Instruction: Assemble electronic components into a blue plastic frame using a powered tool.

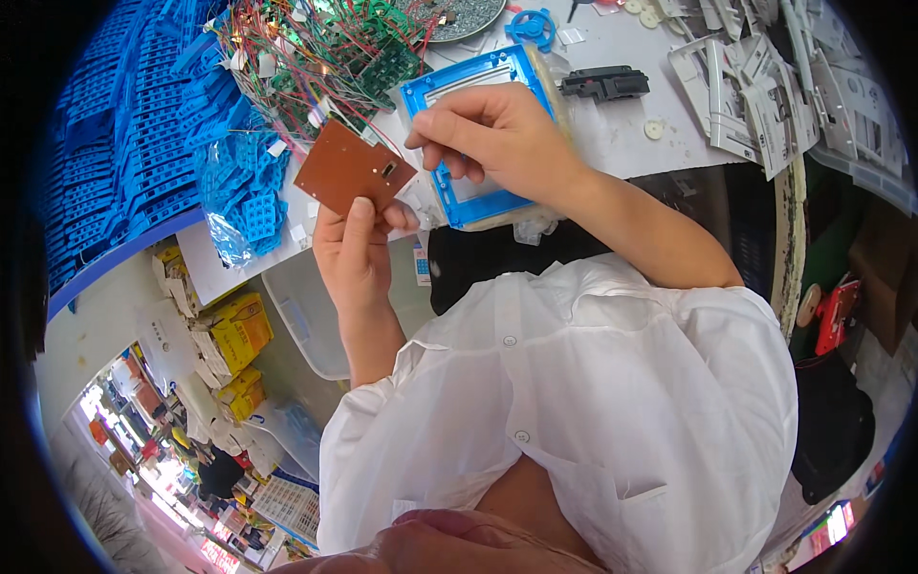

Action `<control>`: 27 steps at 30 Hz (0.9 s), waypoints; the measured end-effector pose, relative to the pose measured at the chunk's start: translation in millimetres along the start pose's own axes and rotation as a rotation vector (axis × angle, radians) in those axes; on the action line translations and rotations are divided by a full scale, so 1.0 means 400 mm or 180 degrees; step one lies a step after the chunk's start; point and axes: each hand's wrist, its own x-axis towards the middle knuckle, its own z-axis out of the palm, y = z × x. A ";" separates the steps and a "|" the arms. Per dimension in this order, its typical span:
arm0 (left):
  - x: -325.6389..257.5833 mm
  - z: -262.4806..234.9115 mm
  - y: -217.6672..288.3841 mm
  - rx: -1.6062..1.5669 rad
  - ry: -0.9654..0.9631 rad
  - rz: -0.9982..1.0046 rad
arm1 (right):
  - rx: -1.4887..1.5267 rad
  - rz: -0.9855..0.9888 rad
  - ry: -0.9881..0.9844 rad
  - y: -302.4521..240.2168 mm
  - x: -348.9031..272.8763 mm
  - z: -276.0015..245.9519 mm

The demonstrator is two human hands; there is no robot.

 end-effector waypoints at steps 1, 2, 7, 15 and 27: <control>0.001 -0.009 -0.002 -0.0167 -0.0075 -0.0180 | 0.0044 0.0033 -0.0039 0.004 -0.001 -0.007; 0.003 -0.009 -0.005 -0.0097 -0.0089 -0.0215 | 0.0128 0.0139 0.0005 0.001 0.001 -0.005; 0.002 0.014 -0.005 -0.0048 -0.0040 -0.0192 | 0.0434 0.0719 -0.0351 -0.020 0.021 0.005; 0.005 0.008 -0.025 -0.0223 -0.0042 -0.0087 | 0.1153 0.0460 -0.0403 0.014 0.024 -0.003; 0.025 0.046 -0.047 -0.1333 0.0565 0.0084 | 0.1491 0.0660 0.0044 0.078 -0.026 0.032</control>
